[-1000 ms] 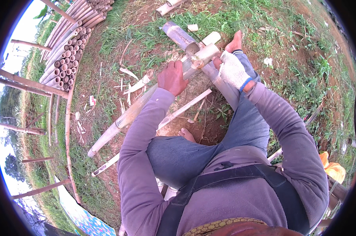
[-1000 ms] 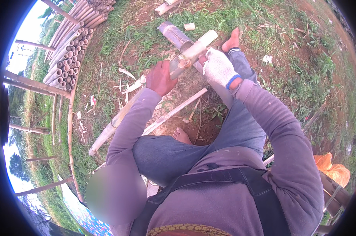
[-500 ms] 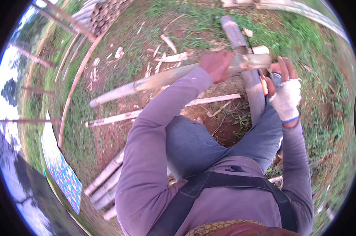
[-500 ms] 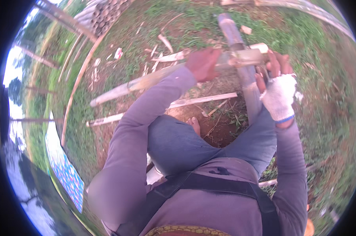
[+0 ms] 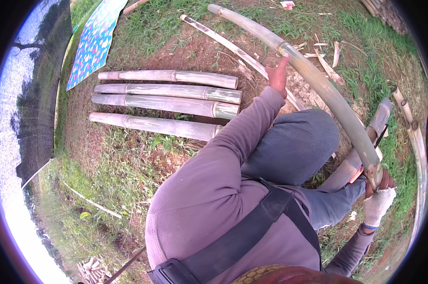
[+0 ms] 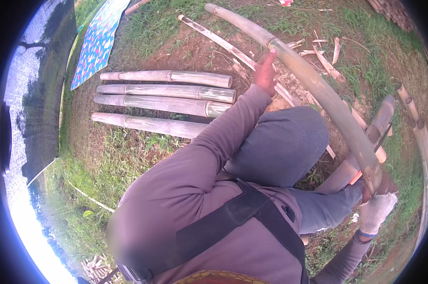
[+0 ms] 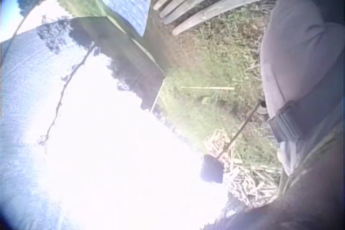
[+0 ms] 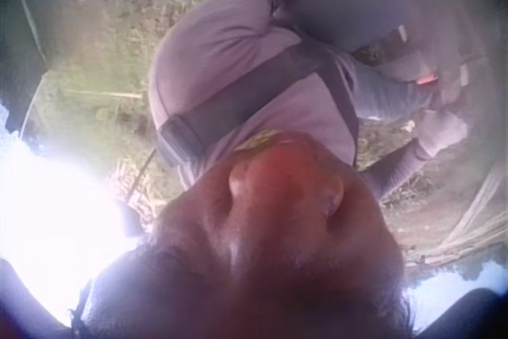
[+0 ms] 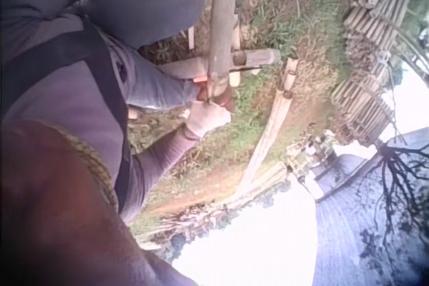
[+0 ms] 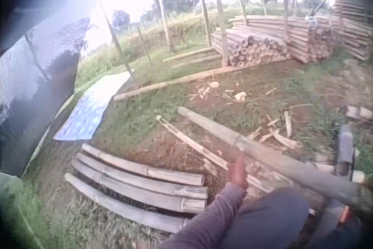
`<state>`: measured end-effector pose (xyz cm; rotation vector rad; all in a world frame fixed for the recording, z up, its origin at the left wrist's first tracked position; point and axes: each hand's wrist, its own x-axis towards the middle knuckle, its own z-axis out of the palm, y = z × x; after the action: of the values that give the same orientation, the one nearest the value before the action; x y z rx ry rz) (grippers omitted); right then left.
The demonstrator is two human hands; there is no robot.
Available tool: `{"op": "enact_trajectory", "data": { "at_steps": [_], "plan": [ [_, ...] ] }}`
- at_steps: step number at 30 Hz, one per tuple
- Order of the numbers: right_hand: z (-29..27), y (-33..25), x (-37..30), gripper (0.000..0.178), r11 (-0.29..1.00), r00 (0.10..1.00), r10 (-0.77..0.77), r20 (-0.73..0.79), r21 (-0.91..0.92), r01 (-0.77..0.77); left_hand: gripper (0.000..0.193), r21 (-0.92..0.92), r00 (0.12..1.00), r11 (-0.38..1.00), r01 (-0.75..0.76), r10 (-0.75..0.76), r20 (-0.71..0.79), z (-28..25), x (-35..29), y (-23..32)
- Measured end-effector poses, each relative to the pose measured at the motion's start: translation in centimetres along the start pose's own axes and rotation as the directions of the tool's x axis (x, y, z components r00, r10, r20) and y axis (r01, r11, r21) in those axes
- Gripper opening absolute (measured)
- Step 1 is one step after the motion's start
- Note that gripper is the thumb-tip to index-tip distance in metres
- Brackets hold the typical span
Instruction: The person uses a hand saw to cut long bamboo poles into shorter sections. They position each pole on a wooden support, saw through it, and then move the cut pieces aside to continue with the next pole.
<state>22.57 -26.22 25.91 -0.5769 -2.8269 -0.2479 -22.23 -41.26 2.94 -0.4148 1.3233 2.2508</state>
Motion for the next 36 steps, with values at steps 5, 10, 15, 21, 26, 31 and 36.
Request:
{"op": "enact_trajectory", "data": {
  "at_steps": [5, 10, 15, 21, 26, 31, 36],
  "plan": [
    [5.2, 1.9, -4.1, 0.073, 0.994, 0.999, -0.05, 0.014, 0.096, 0.048, 0.075, -0.191, 0.9, 0.935, 0.299, -0.209, 0.383, 1.8, 0.6, -2.0],
    [9.1, 1.7, -4.3, 0.071, 0.951, 0.992, 0.043, 0.116, 0.301, -0.077, 0.083, -0.128, 0.997, 0.989, -0.072, 0.071, -0.009, -0.5, -3.0, -1.5],
    [15.5, -2.1, 2.1, 0.086, 0.908, 0.999, 0.039, 0.004, 0.416, -0.037, 0.085, -0.093, 0.847, 0.921, -0.379, 0.306, -0.434, -8.8, -2.6, 5.2],
    [24.7, 1.4, -0.9, 0.072, 0.935, 0.931, 0.122, 0.343, 0.275, -0.223, 0.093, 0.125, 0.579, 0.904, -0.408, 0.362, -0.731, -27.3, 1.2, 16.8],
    [26.9, 1.6, -6.9, 0.059, 0.908, 0.825, 0.23, 0.516, 0.191, -0.372, 0.09, 0.296, 0.295, 0.941, -0.163, 0.333, -0.896, -42.4, -2.3, 23.4],
    [27.0, 3.2, -11.5, 0.05, 0.844, 0.729, 0.309, 0.61, 0.177, -0.506, 0.113, 0.476, 0.193, 0.685, 0.552, 0.45, -0.872, -52.4, -2.0, 23.5],
    [26.9, 1.6, -13.2, 0.052, 0.81, 0.716, 0.388, 0.58, 0.154, -0.565, 0.117, 0.576, 0.318, 0.486, 0.657, 0.515, -0.796, -48.7, -0.8, 20.2]
  ]
}}
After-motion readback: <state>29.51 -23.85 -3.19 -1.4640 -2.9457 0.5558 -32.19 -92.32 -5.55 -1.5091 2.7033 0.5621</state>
